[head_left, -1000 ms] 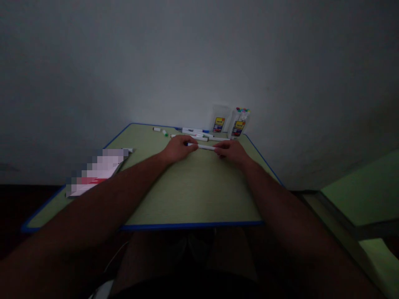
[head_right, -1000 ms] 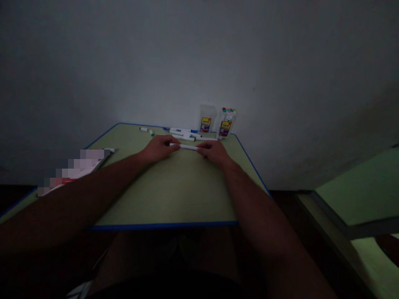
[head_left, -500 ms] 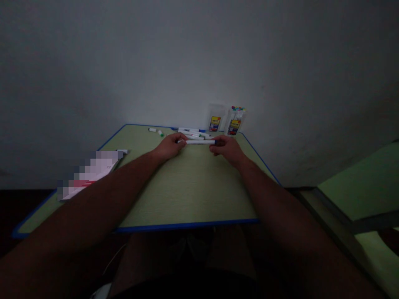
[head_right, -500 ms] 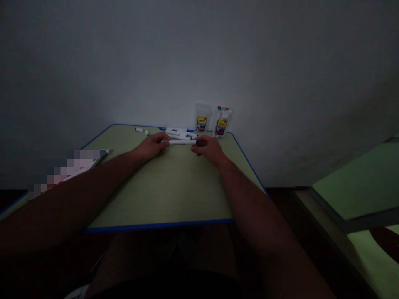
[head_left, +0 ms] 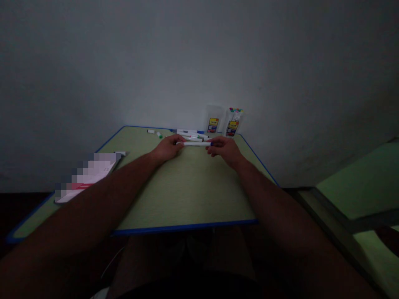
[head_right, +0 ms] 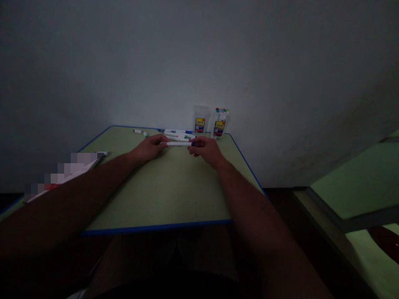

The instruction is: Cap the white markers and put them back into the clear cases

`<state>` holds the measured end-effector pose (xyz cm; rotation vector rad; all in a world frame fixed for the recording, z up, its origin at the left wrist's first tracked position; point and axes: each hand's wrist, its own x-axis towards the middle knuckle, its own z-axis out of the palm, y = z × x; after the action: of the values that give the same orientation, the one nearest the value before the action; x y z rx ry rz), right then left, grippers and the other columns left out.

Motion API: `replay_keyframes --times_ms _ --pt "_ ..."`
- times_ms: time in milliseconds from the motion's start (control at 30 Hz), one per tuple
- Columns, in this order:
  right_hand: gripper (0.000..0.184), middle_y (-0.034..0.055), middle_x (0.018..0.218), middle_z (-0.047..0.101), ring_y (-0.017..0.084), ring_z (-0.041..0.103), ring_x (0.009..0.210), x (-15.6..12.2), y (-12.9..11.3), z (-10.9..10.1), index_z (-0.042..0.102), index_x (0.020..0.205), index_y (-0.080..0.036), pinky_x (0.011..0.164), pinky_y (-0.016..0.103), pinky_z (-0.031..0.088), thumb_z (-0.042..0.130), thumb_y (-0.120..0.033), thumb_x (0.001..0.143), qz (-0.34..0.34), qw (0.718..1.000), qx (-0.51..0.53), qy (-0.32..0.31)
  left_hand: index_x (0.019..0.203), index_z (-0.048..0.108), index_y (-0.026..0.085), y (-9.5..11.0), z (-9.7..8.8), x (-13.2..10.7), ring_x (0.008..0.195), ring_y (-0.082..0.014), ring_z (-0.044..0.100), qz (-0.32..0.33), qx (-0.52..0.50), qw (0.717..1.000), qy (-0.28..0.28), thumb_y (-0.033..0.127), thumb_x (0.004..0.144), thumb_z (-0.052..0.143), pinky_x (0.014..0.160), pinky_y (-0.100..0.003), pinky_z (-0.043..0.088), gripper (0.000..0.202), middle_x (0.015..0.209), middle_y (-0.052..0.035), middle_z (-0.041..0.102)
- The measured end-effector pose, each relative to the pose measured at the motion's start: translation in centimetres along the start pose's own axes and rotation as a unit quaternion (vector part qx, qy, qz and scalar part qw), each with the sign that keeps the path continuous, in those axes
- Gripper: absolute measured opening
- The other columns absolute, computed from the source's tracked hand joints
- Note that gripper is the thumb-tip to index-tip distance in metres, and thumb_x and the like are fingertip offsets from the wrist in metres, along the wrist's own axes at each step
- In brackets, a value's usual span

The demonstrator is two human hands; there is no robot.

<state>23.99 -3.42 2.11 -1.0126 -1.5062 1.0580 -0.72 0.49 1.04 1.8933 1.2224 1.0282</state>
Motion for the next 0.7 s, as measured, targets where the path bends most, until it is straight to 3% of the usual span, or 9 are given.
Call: replay_keyframes --times_ms 267,533,700 --pt "0.035 -0.0019 0.060 0.063 0.009 0.055 0.051 0.03 -0.07 -0.28 0.074 0.092 -0.016 0.051 0.025 0.050 0.079 -0.034 0.063 0.003 0.997 -0.058 0.047 0.087 0.067 0.018 -0.22 0.11 0.22 0.064 -0.0139 0.049 0.029 0.033 0.999 0.028 0.026 0.075 0.061 0.063 -0.027 0.037 0.016 0.069 0.0016 0.058" --pt "0.029 0.0003 0.063 0.065 0.010 0.057 0.053 0.36 0.31 -0.53 0.068 0.082 -0.015 0.052 0.025 0.052 0.080 -0.033 0.063 0.031 0.992 -0.076 0.095 0.092 0.072 0.018 -0.40 -0.02 0.42 0.078 -0.0173 0.058 0.046 0.060 0.997 0.031 0.028 0.077 0.062 0.076 -0.031 0.043 0.020 0.084 -0.0045 0.070" --pt "0.023 0.0007 0.063 0.065 0.010 0.057 0.051 0.51 0.36 -0.80 0.068 0.080 -0.015 0.051 0.025 0.052 0.079 -0.027 0.065 0.053 0.990 -0.069 0.112 0.093 0.071 0.017 0.30 -0.04 0.00 0.071 -0.0151 0.058 0.032 0.024 0.999 0.033 0.022 0.074 0.065 0.068 -0.028 0.044 0.021 0.080 -0.0039 0.069"
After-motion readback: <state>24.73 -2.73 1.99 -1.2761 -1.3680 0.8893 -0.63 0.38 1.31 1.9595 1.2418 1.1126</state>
